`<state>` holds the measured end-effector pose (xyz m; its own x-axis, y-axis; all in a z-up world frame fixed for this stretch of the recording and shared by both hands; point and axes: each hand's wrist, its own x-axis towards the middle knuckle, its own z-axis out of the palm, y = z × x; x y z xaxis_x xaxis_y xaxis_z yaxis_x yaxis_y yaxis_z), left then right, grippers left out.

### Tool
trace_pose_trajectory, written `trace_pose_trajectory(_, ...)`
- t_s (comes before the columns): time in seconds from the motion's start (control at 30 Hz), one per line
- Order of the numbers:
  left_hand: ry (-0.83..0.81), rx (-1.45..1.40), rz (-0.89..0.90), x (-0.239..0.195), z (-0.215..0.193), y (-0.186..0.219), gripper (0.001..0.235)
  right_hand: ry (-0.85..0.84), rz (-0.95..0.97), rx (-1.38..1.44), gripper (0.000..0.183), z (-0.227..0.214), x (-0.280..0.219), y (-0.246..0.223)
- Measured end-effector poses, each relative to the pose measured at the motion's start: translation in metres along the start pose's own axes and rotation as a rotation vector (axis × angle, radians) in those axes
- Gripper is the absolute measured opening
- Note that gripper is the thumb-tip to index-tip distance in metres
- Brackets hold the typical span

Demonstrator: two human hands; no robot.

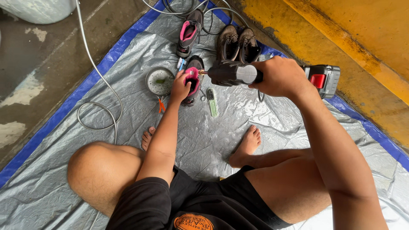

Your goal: The person uses a power drill with a brush attachment to scrub the exterior of a black shoe. They then switch to a manual toothbrush to clean the shoe's sole and other areas.

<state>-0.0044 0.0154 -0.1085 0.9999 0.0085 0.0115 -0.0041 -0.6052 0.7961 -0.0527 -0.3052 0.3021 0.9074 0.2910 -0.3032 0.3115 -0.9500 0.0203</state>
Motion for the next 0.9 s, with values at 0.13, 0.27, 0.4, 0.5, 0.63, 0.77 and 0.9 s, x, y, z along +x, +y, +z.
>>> trace_pose_trajectory(0.13,0.178,-0.011,0.045,-0.015,0.029,-0.021,0.054,0.007,-0.004,0.018,0.047,-0.003,0.001,-0.007)
trace_pose_trajectory(0.27,0.301,0.070,0.071,-0.040,0.029,0.012,0.073,0.003,-0.032,0.009,0.048,-0.002,-0.001,-0.012)
trace_pose_trajectory(0.4,0.183,0.261,-0.069,-0.053,0.038,0.012,0.080,-0.011,-0.029,0.037,0.050,-0.010,-0.005,-0.014)
trace_pose_trajectory(0.5,0.210,0.142,-0.085,-0.052,0.042,0.014,0.028,-0.010,-0.021,0.027,0.044,-0.017,-0.012,-0.021)
trace_pose_trajectory(0.63,0.181,0.010,-0.123,-0.027,0.045,-0.016,0.019,-0.010,-0.028,0.034,0.045,-0.019,-0.016,-0.018)
trace_pose_trajectory(0.77,0.149,-0.235,-0.268,-0.016,0.020,-0.020,0.021,0.008,-0.036,0.086,0.048,-0.029,-0.025,-0.020)
trace_pose_trajectory(0.9,0.083,-0.281,-0.344,-0.016,0.013,-0.040,0.035,-0.026,-0.047,0.090,0.050,-0.031,-0.023,-0.020)
